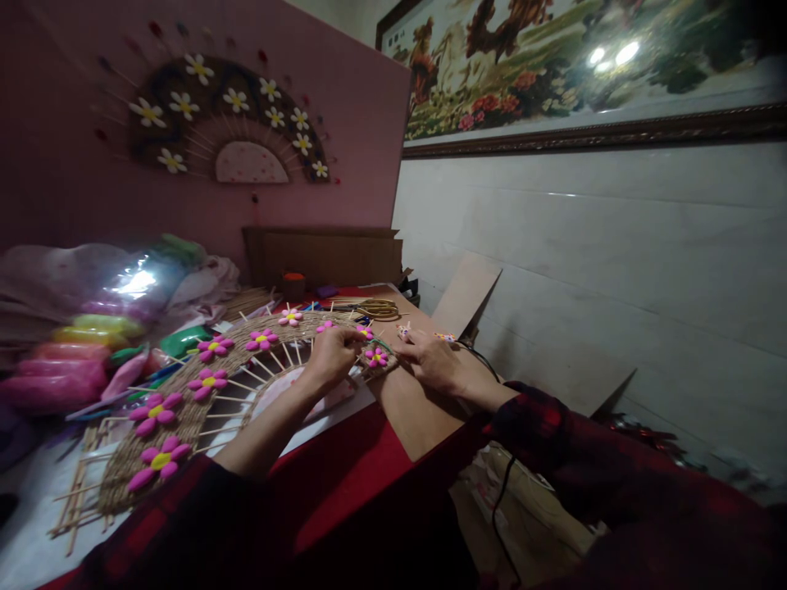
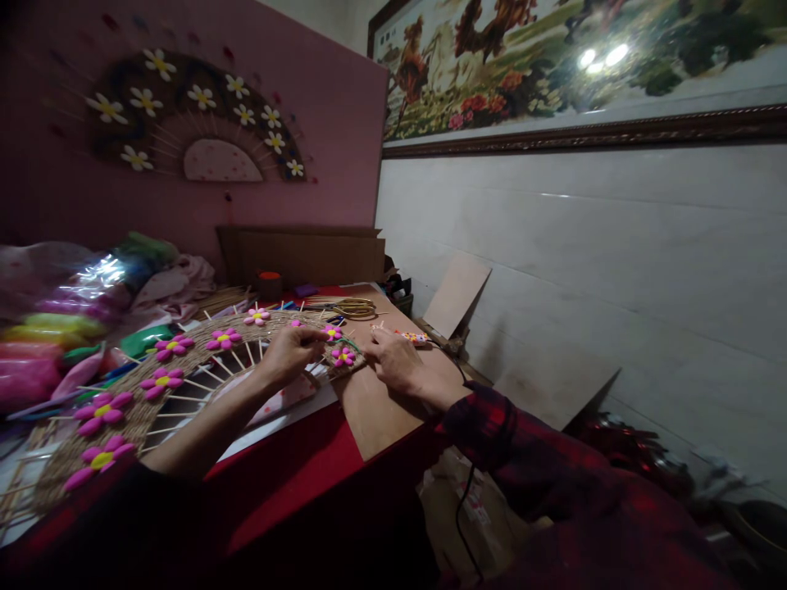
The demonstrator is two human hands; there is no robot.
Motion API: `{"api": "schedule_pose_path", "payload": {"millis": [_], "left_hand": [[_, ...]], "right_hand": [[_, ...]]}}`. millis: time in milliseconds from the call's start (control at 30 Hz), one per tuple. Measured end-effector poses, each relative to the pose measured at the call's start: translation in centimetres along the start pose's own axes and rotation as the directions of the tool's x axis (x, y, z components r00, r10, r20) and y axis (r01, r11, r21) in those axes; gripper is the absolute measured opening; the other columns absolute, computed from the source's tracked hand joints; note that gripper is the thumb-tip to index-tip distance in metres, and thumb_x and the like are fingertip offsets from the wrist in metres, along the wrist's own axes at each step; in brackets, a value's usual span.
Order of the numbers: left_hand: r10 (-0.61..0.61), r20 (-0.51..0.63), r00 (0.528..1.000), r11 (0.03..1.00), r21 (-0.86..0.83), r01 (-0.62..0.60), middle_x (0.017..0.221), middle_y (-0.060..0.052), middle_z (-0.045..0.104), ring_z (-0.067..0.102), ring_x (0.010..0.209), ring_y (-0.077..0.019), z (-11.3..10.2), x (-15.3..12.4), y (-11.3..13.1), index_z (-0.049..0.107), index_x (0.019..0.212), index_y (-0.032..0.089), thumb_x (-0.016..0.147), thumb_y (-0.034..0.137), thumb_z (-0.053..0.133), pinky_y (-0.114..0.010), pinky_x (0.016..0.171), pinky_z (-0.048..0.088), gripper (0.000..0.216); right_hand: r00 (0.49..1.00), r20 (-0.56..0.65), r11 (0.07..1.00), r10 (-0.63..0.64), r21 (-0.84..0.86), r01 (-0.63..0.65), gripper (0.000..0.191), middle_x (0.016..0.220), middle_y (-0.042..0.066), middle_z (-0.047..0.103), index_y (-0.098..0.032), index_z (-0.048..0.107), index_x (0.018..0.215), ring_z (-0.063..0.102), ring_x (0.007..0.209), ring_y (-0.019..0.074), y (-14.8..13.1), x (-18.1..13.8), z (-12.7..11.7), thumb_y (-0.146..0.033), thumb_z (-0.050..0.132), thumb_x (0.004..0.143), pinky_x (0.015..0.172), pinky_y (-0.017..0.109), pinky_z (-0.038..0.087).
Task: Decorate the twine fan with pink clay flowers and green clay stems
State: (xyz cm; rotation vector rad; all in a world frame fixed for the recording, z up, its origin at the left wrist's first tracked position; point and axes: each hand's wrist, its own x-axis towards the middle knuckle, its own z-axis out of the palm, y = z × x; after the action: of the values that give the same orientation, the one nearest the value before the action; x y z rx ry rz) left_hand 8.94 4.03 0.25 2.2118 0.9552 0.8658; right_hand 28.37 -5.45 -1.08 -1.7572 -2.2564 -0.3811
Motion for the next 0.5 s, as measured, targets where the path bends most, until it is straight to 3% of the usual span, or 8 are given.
{"api": "schedule_pose_path", "payload": {"millis": [167, 500], "left_hand": [[-0.003, -0.005, 1.000, 1.000, -0.013, 0.003, 0.068, -0.003, 0.070, 0.060, 0.063, -0.0141, -0.1, 0.0, 0.1, 0.074, 0.089, 0.015, 0.071, 0.014, 0.053, -0.023, 0.058, 0.042, 0.027], [0.014, -0.023, 1.000, 1.000, -0.017, -0.015, 0.062, -0.002, 0.068, 0.060, 0.062, -0.0148, 0.2, 0.0, -0.2, 0.074, 0.085, 0.016, 0.071, 0.015, 0.052, -0.023, 0.058, 0.043, 0.026]], "right_hand": [[0.999, 0.000, 0.999, 0.041, 0.021, -0.041, 0.032, 0.096, 0.006, 0.055, -0.023, 0.065, 0.105, 0.047, 0.086, 0.0181, -0.2, 0.8, 0.3, -0.008, 0.049, 0.082, 0.073, 0.028, 0.036], [0.998, -0.027, 0.996, 0.054, 0.068, -0.052, 0.033, 0.092, 0.006, 0.053, -0.023, 0.064, 0.106, 0.046, 0.085, 0.0179, -0.8, 1.2, 0.6, -0.008, 0.048, 0.081, 0.073, 0.028, 0.034]]}}
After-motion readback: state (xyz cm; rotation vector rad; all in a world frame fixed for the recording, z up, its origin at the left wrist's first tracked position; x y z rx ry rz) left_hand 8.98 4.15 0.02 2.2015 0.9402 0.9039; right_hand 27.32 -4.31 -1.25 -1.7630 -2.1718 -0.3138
